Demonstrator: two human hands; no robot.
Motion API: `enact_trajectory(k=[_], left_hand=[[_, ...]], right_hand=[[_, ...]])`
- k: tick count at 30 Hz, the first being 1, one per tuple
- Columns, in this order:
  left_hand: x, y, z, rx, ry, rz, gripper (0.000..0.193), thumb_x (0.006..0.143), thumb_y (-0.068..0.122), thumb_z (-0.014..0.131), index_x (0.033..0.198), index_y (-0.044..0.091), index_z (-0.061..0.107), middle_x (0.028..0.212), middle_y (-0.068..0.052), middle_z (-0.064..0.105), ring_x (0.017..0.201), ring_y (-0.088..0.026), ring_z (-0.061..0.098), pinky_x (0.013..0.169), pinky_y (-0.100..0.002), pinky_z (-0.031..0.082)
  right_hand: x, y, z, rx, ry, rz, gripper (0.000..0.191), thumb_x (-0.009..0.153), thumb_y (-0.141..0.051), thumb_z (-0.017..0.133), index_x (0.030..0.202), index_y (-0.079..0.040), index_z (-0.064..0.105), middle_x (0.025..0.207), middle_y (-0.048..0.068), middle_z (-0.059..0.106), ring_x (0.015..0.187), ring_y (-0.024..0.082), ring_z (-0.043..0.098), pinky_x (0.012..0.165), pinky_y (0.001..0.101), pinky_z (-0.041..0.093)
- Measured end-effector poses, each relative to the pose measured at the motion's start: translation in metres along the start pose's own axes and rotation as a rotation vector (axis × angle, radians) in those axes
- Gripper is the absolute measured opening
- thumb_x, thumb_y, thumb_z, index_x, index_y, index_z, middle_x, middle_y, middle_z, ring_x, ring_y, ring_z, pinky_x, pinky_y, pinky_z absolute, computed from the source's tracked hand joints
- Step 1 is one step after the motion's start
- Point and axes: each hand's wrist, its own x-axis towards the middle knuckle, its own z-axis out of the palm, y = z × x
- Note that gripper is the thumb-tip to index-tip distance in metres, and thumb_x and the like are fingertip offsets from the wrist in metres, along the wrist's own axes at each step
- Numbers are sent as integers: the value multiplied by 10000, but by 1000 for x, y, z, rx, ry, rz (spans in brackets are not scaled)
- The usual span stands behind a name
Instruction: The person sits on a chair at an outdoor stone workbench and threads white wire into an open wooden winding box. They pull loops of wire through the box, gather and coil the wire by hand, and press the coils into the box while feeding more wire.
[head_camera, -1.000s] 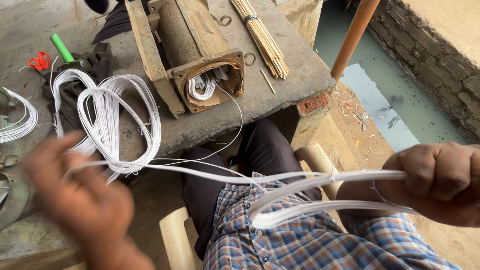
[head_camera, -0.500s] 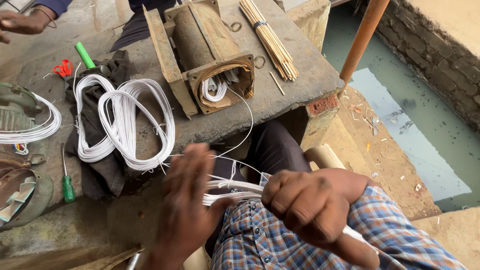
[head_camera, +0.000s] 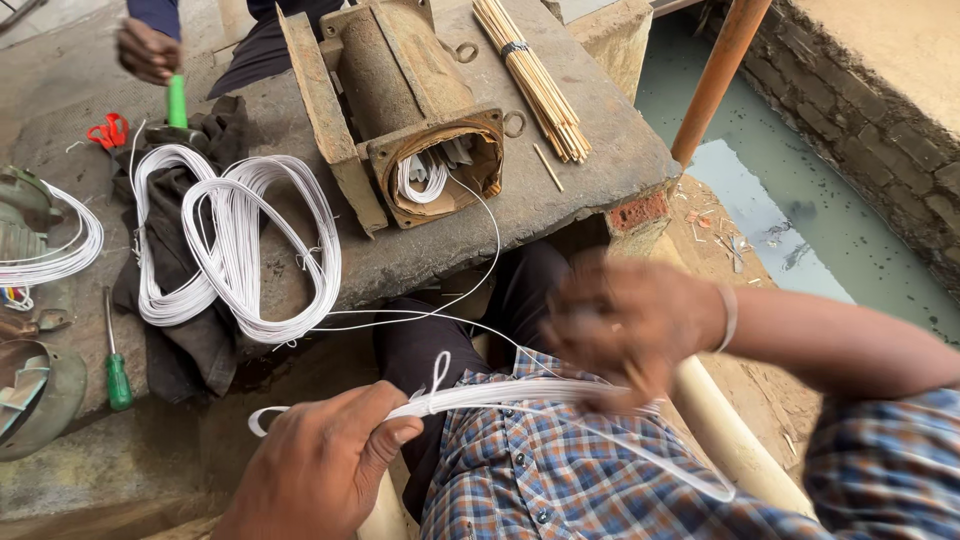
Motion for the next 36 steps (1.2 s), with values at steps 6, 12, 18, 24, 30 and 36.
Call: enact_trajectory(k=[6, 12, 18, 24, 30, 36], left_hand=[[3, 24, 19, 417, -133, -346, 377, 1052, 502, 452, 1024, 197, 673, 755, -48, 725, 679, -211, 696, 736, -394, 568], [9, 27, 18, 511, 129, 36, 581, 949, 360, 595, 1441, 121, 397, 827, -82, 627, 640, -261, 688, 531, -457, 560], [5, 22, 26, 478, -20, 123, 535, 1049, 433, 525, 1427, 91, 365, 793, -58, 594, 694, -173, 678, 491, -367, 553], [12, 29, 32, 596, 110, 307, 607, 1008, 258, 553, 1490, -92, 438, 805, -106, 630, 603, -206, 659, 465, -378, 541], [9, 34, 18, 289, -2, 106, 297, 1038, 354, 539, 1007, 68, 614, 704, -67, 637, 525, -224, 676, 437, -392, 547], [-17, 6, 8, 134, 275, 3, 208, 896, 246, 661, 926, 46, 614, 675, -105, 689, 599, -320, 726, 477, -447, 553]], right_hand=[[53, 4, -13, 721, -373, 662, 471, 1049, -419, 567, 1310, -31, 619, 1178, 192, 728, 1065, 360, 726, 908, 442, 576], [65, -11, 38, 900, -357, 939, 413, 1036, -378, 548, 1167, -7, 674, 945, 201, 751, 868, 390, 724, 720, 425, 572], [70, -19, 19, 913, -523, 998, 336, 1029, -317, 544, 1099, -15, 672, 835, 195, 733, 755, 382, 706, 655, 436, 551], [69, -36, 16, 564, -591, 999, 237, 953, -267, 614, 1028, -43, 622, 774, 181, 704, 742, 403, 670, 618, 492, 513], [51, -41, -6, 668, -696, 1122, 265, 1005, -324, 528, 989, -73, 614, 728, 151, 662, 716, 348, 668, 645, 464, 500], [12, -53, -43, 729, -666, 1241, 358, 1069, -391, 478, 1126, -96, 672, 967, 94, 595, 913, 238, 600, 798, 390, 511]])
